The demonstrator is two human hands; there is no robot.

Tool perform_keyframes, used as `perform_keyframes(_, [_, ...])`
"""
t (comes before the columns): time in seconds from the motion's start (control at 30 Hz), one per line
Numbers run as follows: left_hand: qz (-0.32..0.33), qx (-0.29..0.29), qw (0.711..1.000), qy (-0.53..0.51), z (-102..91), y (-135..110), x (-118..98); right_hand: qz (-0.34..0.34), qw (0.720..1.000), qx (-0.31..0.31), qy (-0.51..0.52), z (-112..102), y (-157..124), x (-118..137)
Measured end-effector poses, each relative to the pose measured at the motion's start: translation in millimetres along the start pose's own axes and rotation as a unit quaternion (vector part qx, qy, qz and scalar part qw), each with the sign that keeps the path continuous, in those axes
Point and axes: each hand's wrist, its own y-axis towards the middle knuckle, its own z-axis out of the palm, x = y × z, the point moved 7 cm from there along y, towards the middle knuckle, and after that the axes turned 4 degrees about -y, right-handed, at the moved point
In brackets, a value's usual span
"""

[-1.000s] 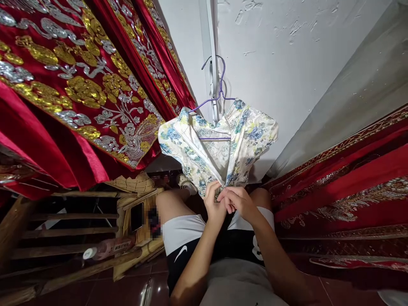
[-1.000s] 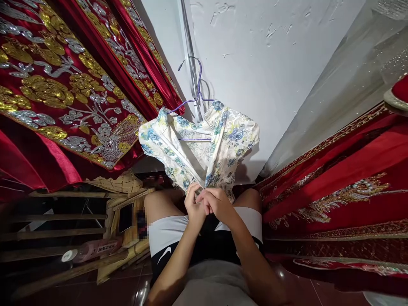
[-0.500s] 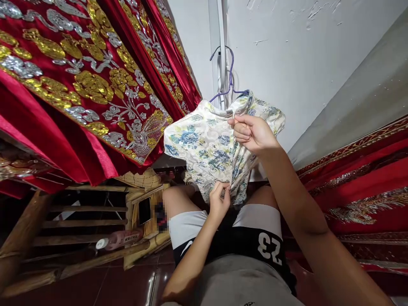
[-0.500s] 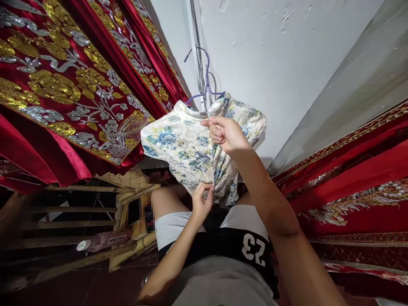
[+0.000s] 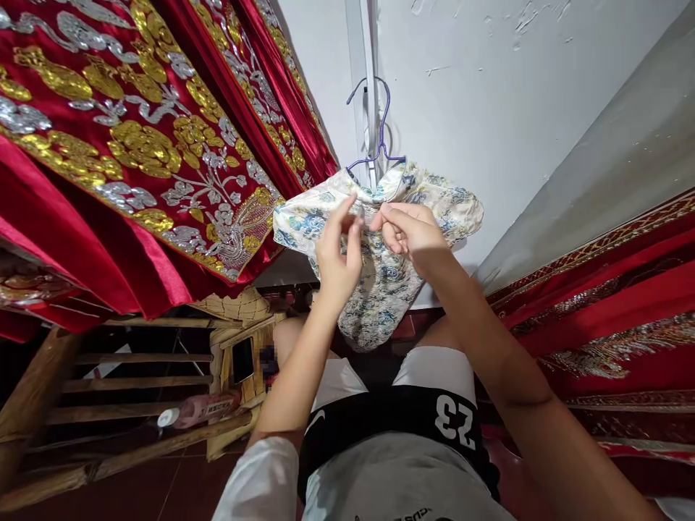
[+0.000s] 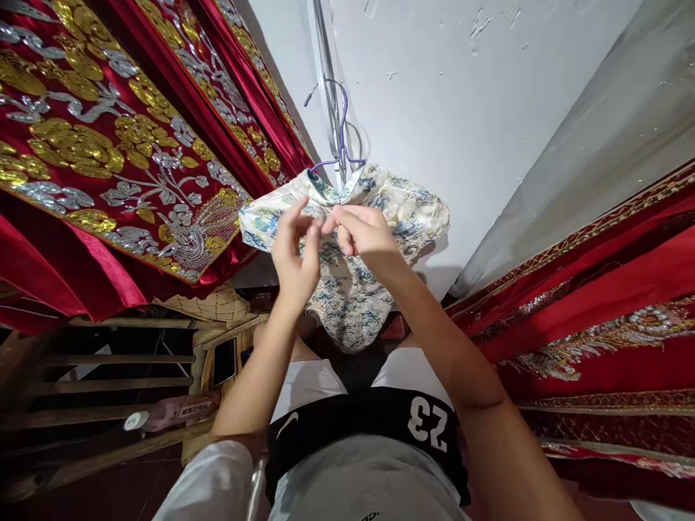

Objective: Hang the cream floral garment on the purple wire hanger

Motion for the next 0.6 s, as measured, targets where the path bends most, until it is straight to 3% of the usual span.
perform_keyframes(0.1, [0.05,0.078,0.994,0.051,4.4,37,-12,-0.027,0.999,-0.012,-0.023,-2,2,3])
perform_keyframes(0.2, [0.088,0.117,0.985,0.092,9.2,48,-19,-0.032,0.999,-0.027,-0.023,-7,10,-9])
perform_keyframes(0.3, [0.111,0.089,0.983,0.115,3.7,49,-27,-0.004,0.999,-0.043,-0.017,-11,16,-38])
perform_keyframes(0.4, [0.103,-0.006,0.989,0.109,-24.5,55,-26,0.058,0.997,-0.036,-0.019,-12,12,-70])
perform_keyframes(0.47, [0.088,-0.07,0.99,0.089,-53.1,61,-8,0.098,0.995,-0.002,0.026,-9,1,-83])
perform_keyframes(0.53, [0.057,-0.1,0.992,0.045,-79.9,65,24,0.129,0.984,0.044,0.115,-2,-13,-87])
perform_keyframes(0.6, [-0.053,-0.115,0.99,-0.058,-99.6,61,72,0.152,0.963,0.082,0.206,8,-26,-86])
